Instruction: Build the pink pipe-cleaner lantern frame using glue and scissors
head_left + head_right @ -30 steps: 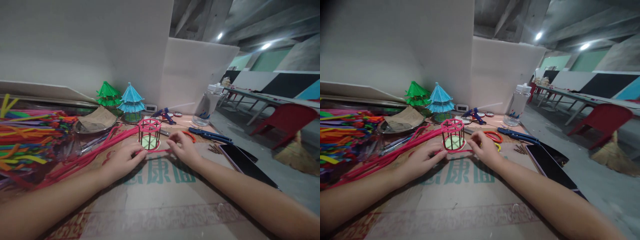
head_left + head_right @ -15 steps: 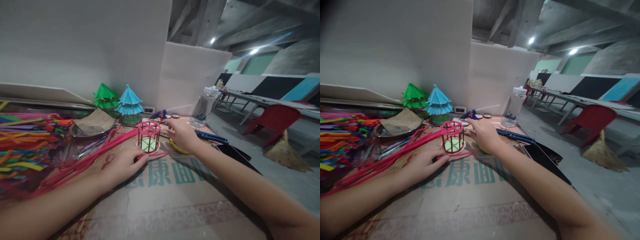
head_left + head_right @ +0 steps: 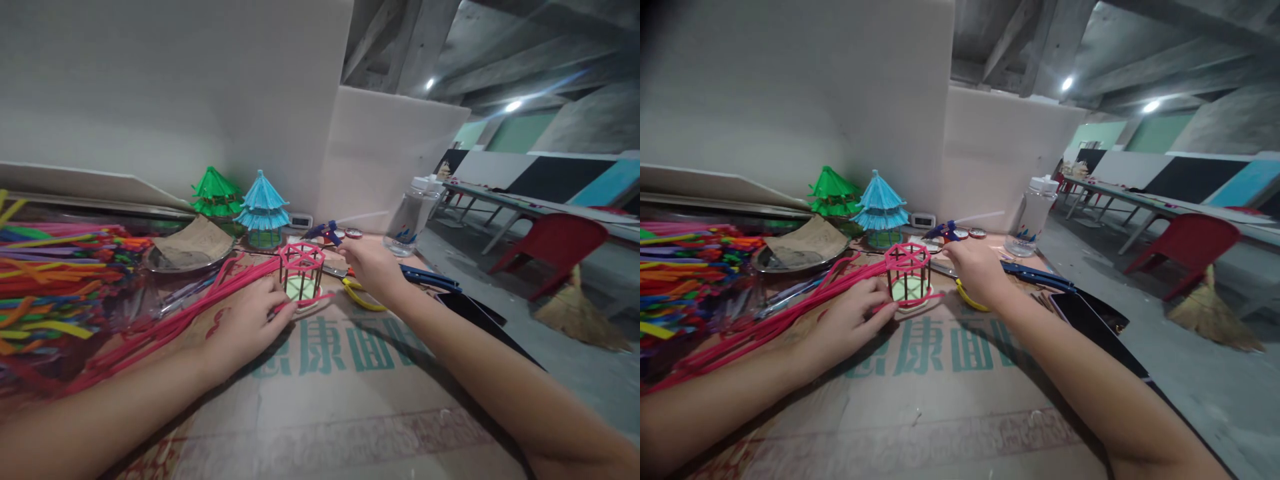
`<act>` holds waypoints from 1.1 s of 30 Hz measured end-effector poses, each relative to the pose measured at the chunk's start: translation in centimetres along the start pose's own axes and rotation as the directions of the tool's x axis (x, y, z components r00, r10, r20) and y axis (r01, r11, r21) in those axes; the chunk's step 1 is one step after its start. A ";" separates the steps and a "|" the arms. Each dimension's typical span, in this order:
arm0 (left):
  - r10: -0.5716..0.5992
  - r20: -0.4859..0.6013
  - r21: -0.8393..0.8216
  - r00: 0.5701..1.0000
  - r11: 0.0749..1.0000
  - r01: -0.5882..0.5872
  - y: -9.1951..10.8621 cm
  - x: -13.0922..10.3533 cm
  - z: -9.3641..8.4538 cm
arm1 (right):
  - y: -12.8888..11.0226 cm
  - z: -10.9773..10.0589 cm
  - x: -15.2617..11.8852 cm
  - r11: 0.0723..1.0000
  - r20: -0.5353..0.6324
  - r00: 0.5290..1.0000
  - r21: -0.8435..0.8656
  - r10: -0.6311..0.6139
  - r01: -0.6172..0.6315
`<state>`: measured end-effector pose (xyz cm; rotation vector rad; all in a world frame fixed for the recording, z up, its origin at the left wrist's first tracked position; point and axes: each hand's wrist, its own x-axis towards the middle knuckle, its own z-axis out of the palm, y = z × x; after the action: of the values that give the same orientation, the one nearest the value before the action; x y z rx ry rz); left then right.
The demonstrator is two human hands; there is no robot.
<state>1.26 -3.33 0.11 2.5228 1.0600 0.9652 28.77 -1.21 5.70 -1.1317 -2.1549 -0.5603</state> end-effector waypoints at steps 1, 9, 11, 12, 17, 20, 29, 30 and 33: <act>-0.010 -0.038 -0.001 0.999 1.000 0.010 -0.1 0.0 -0.1 | 0.1 -0.4 0.0 0.996 0.004 0.998 0.061 0.068 -0.068; -0.030 -0.107 -0.059 0.994 0.998 0.024 -0.7 0.0 0.0 | 0.5 -2.7 1.0 0.659 0.104 0.869 0.611 0.484 -0.440; -0.053 -0.076 -0.065 0.996 0.997 0.048 -0.8 0.0 0.1 | -0.1 -2.2 1.0 0.578 0.214 0.854 0.656 0.474 -0.485; -0.062 -0.058 -0.069 0.996 0.996 0.058 -0.9 0.0 0.2 | -0.6 -1.7 0.8 0.547 0.280 0.843 0.659 0.460 -0.517; -0.038 0.033 -0.081 0.999 0.996 0.041 -0.9 0.3 0.1 | -3.1 0.4 0.1 0.430 0.463 0.801 0.679 0.378 -0.595; 0.007 0.070 -0.080 0.998 0.997 -0.001 -0.7 0.4 -0.1 | -3.9 0.9 -0.1 0.364 0.480 0.798 0.716 0.364 -0.596; 0.126 0.067 -0.027 0.990 0.992 -0.124 -0.3 0.2 0.0 | -5.0 0.7 -0.3 0.250 0.481 0.780 0.762 0.399 -0.598; 0.130 0.062 -0.025 0.990 0.991 -0.129 -0.2 0.2 0.0 | -5.3 0.5 -0.2 0.252 0.480 0.779 0.760 0.404 -0.600; 0.140 0.047 -0.024 0.989 0.990 -0.139 -0.3 0.3 0.0 | -5.8 0.1 -0.1 0.283 0.437 0.801 0.774 0.410 -0.567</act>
<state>1.24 -2.95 0.15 2.6187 0.8650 0.9394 23.94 -4.32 5.10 -1.0912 -1.5992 0.9317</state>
